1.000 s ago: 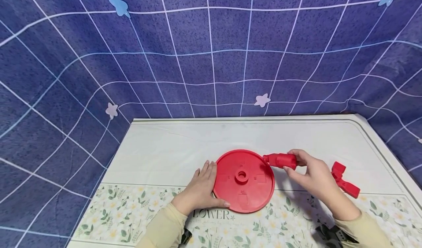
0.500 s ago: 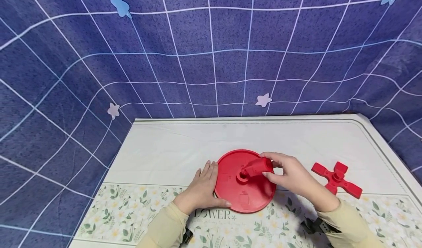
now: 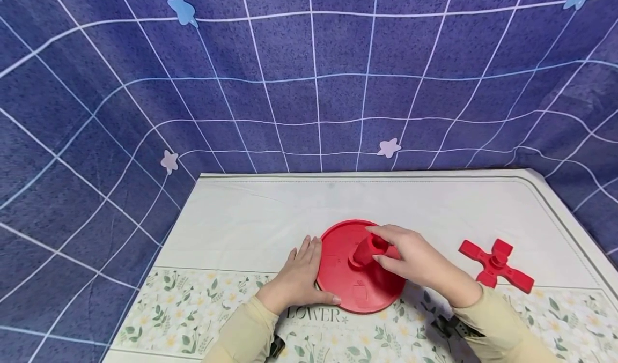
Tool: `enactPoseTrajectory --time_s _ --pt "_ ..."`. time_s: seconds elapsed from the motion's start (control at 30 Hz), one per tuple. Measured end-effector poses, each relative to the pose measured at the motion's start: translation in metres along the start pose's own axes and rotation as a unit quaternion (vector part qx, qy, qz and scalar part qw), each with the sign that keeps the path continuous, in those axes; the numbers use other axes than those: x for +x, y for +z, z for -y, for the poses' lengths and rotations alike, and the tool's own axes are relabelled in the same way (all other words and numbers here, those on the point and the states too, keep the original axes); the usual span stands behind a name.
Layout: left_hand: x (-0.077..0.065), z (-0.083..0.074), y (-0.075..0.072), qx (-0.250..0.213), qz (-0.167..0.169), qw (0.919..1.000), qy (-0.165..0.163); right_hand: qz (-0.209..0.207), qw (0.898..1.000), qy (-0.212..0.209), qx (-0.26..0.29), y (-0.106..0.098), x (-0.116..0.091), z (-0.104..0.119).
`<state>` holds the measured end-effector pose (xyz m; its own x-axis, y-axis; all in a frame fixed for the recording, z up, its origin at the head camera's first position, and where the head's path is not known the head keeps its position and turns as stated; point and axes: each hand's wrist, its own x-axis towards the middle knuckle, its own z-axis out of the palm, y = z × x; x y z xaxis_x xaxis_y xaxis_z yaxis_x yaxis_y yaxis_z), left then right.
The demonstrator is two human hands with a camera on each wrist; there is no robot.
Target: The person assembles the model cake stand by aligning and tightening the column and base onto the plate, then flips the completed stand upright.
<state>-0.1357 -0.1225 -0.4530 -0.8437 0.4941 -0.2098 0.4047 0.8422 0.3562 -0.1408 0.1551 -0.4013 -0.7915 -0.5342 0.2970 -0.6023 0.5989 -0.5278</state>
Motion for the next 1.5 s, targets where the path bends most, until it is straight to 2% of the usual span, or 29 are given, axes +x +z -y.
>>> enactPoseTrajectory --time_s 0.13,0.43,0.83,0.97,1.2,1.4,1.5 --pt "0.0 0.0 0.0 -0.001 -0.003 1.0 -0.001 -0.005 1.0 -0.007 -0.013 0.002 0.005 0.004" --pt "0.0 0.0 0.001 -0.011 0.001 0.9999 -0.009 -0.01 1.0 -0.016 0.009 0.011 0.017 0.008" --pt "-0.001 -0.001 0.002 -0.005 -0.001 1.0 -0.008 -0.048 0.998 0.024 0.036 0.025 0.017 0.003" --pt "-0.001 0.0 0.001 -0.006 0.002 0.9999 -0.011 -0.089 0.995 0.037 0.014 0.032 0.017 0.005" --pt "-0.001 -0.002 0.0 -0.011 0.006 0.9998 -0.013 -0.148 0.986 0.053 -0.064 0.044 0.015 0.005" --pt "-0.002 -0.002 0.0 -0.01 0.005 0.9999 -0.011 -0.156 0.983 0.047 -0.089 0.046 0.011 0.005" --pt "-0.001 -0.001 0.0 -0.013 0.004 0.9999 -0.011 -0.139 0.988 0.04 -0.052 0.044 0.01 0.004"
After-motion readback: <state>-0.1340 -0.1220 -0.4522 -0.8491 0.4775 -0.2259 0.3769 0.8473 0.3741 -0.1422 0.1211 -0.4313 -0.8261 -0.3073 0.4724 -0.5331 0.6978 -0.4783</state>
